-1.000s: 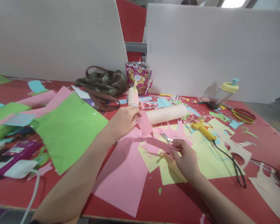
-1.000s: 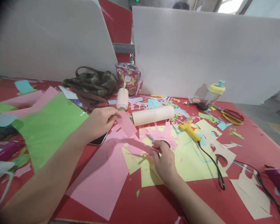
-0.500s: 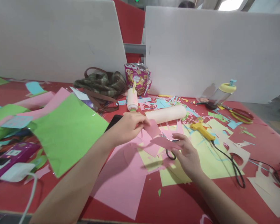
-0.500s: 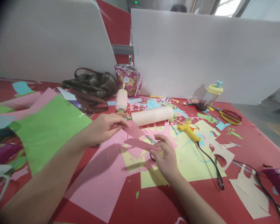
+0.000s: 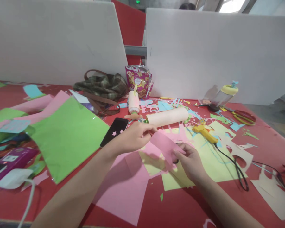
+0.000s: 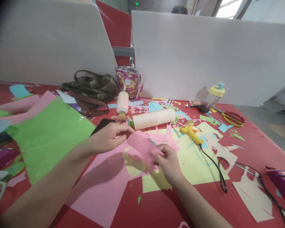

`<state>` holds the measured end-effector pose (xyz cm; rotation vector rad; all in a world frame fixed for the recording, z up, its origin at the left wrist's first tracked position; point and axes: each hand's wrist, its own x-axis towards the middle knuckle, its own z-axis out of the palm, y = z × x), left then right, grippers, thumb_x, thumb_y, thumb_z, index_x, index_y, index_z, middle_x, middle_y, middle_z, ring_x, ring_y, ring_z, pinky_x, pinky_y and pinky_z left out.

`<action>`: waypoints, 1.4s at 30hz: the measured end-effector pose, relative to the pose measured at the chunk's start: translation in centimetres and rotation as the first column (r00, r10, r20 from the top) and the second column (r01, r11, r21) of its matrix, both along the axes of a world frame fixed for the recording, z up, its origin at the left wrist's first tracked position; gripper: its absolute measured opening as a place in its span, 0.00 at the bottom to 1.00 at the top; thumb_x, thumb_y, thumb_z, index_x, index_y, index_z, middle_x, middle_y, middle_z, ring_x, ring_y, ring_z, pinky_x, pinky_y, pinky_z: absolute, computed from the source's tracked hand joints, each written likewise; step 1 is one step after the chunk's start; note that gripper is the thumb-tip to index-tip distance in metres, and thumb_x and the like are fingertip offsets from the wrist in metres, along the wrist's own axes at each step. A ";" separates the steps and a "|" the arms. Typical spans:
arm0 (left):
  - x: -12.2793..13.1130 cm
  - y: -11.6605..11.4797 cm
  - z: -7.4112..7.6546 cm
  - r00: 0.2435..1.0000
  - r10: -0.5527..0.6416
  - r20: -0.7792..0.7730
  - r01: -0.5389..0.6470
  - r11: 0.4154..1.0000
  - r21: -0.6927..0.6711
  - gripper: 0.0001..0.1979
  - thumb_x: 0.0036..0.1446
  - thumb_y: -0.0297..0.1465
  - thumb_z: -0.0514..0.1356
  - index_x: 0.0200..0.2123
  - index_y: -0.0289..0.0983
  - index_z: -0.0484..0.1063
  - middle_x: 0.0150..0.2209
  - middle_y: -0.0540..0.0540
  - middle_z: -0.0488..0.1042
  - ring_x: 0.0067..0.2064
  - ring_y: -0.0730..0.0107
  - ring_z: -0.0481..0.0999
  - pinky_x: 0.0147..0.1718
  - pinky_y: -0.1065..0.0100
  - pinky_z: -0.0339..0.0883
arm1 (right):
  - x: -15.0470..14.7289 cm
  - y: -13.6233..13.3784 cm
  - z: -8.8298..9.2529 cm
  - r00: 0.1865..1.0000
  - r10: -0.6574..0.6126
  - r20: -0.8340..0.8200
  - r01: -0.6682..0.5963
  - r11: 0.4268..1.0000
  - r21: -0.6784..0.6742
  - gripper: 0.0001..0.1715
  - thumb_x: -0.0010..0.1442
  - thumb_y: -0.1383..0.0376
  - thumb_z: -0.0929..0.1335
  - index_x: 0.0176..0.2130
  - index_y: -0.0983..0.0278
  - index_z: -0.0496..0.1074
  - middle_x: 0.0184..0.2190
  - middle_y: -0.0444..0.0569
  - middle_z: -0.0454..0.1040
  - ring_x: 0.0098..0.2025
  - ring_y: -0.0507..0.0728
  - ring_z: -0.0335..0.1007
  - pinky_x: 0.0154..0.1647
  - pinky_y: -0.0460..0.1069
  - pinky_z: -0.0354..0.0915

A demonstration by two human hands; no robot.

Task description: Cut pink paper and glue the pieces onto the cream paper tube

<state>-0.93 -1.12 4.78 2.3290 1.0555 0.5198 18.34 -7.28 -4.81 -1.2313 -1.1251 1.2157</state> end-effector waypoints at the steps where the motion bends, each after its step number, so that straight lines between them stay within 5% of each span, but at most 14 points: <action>1: 0.0 0.0 0.0 1.000 0.014 -0.011 -0.014 1.000 -0.012 0.12 0.48 0.23 0.48 0.30 0.35 0.71 0.26 0.50 0.73 0.28 0.74 0.69 0.27 0.73 0.61 | 0.0 0.0 0.0 1.000 -0.001 -0.007 0.001 1.000 0.001 0.11 0.48 0.66 0.67 0.19 0.65 0.61 0.16 0.40 0.65 0.20 0.48 0.61 0.21 0.45 0.60; 9: 0.0 -0.1 -0.3 0.998 -0.014 0.068 0.023 0.990 -0.138 0.06 0.47 0.29 0.55 0.31 0.35 0.67 0.30 0.48 0.72 0.31 0.72 0.71 0.32 0.71 0.64 | -0.2 -0.1 0.4 1.000 -0.016 0.008 0.015 0.998 0.053 0.11 0.45 0.67 0.68 0.18 0.65 0.61 0.21 0.42 0.65 0.21 0.49 0.62 0.20 0.45 0.61; 16: 0.2 -0.1 -0.8 0.994 -0.101 0.039 0.106 0.982 -0.155 0.24 0.42 0.37 0.61 0.45 0.39 0.62 0.39 0.46 0.70 0.40 0.65 0.69 0.36 0.68 0.62 | 0.1 0.0 -0.5 0.954 -0.081 0.289 0.019 0.978 0.210 0.05 0.45 0.71 0.66 0.22 0.63 0.63 0.26 0.47 0.68 0.31 0.54 0.66 0.29 0.49 0.64; 21: 0.4 -0.4 -3.6 0.985 -0.148 -0.083 0.143 0.988 -0.064 0.12 0.49 0.26 0.55 0.39 0.38 0.66 0.37 0.47 0.72 0.39 0.65 0.69 0.37 0.67 0.60 | 0.3 0.2 -1.4 0.851 -0.095 0.516 -0.090 0.943 0.321 0.06 0.46 0.74 0.63 0.26 0.63 0.64 0.26 0.47 0.70 0.31 0.55 0.67 0.31 0.50 0.64; 27: -0.4 -2.4 -7.4 0.999 0.004 -0.041 -0.009 0.992 -0.123 0.08 0.54 0.26 0.48 0.30 0.36 0.66 0.28 0.49 0.70 0.29 0.72 0.68 0.28 0.72 0.59 | -0.2 -0.1 -1.0 0.737 -0.115 0.666 -0.210 0.898 0.387 0.10 0.48 0.74 0.62 0.31 0.62 0.66 0.27 0.47 0.72 0.30 0.55 0.69 0.27 0.47 0.65; 35: -1.9 -3.6 -7.8 0.991 0.129 0.047 -0.114 0.964 -0.241 0.13 0.58 0.31 0.44 0.34 0.38 0.68 0.32 0.48 0.72 0.34 0.69 0.70 0.34 0.70 0.62 | -0.8 -0.7 -2.3 0.707 -0.154 0.690 -0.334 0.788 0.518 0.18 0.52 0.71 0.63 0.44 0.60 0.64 0.33 0.50 0.74 0.33 0.55 0.69 0.30 0.49 0.66; 42: -1.8 -3.9 -9.0 0.974 0.197 0.116 -0.163 0.954 -0.253 0.12 0.57 0.31 0.45 0.41 0.40 0.65 0.41 0.46 0.70 0.43 0.67 0.68 0.43 0.66 0.61 | -1.0 -0.4 -1.9 0.660 -0.056 0.749 -0.398 0.819 0.412 0.20 0.54 0.73 0.61 0.47 0.62 0.61 0.38 0.53 0.71 0.39 0.58 0.66 0.37 0.54 0.65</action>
